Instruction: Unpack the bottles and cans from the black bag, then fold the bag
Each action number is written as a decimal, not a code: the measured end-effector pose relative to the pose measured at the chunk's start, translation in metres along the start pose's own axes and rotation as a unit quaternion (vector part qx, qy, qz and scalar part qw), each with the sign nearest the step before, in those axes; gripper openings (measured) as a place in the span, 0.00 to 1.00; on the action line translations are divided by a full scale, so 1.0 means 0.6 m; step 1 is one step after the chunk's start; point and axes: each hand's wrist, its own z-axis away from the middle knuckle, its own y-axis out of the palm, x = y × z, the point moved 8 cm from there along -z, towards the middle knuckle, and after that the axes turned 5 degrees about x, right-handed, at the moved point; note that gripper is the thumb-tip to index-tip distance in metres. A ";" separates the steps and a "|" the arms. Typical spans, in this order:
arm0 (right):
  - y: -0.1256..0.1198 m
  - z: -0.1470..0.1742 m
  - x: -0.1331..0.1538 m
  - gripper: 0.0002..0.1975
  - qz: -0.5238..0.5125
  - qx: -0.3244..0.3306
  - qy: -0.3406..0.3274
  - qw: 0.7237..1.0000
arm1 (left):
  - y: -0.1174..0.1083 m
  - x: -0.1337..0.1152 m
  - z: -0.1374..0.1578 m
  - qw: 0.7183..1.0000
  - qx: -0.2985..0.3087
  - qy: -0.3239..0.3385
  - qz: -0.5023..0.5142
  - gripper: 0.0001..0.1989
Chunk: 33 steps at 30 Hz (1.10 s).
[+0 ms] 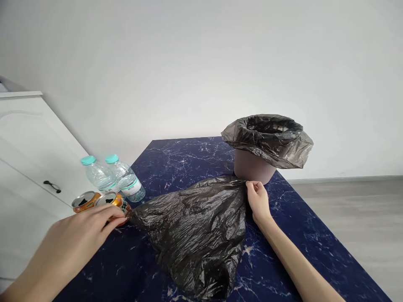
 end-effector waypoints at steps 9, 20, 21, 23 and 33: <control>0.011 0.011 0.011 0.19 0.006 0.030 -0.005 1.000 | -0.032 -0.084 0.025 0.964 -0.152 0.113 0.184 0.13; 0.013 0.012 0.018 0.19 0.015 0.039 0.010 0.999 | 0.044 -0.224 0.023 0.907 -0.011 0.219 0.361 0.16; 0.015 0.013 0.019 0.20 0.013 0.042 0.013 0.999 | 0.048 -0.221 0.021 0.907 -0.002 0.212 0.364 0.16; 0.020 0.016 0.021 0.20 0.010 0.054 0.021 0.998 | 0.054 -0.220 0.018 0.907 0.022 0.205 0.368 0.17; 0.027 0.030 0.041 0.21 0.015 0.103 0.029 0.994 | 0.026 -0.252 0.028 0.905 -0.096 0.201 0.362 0.13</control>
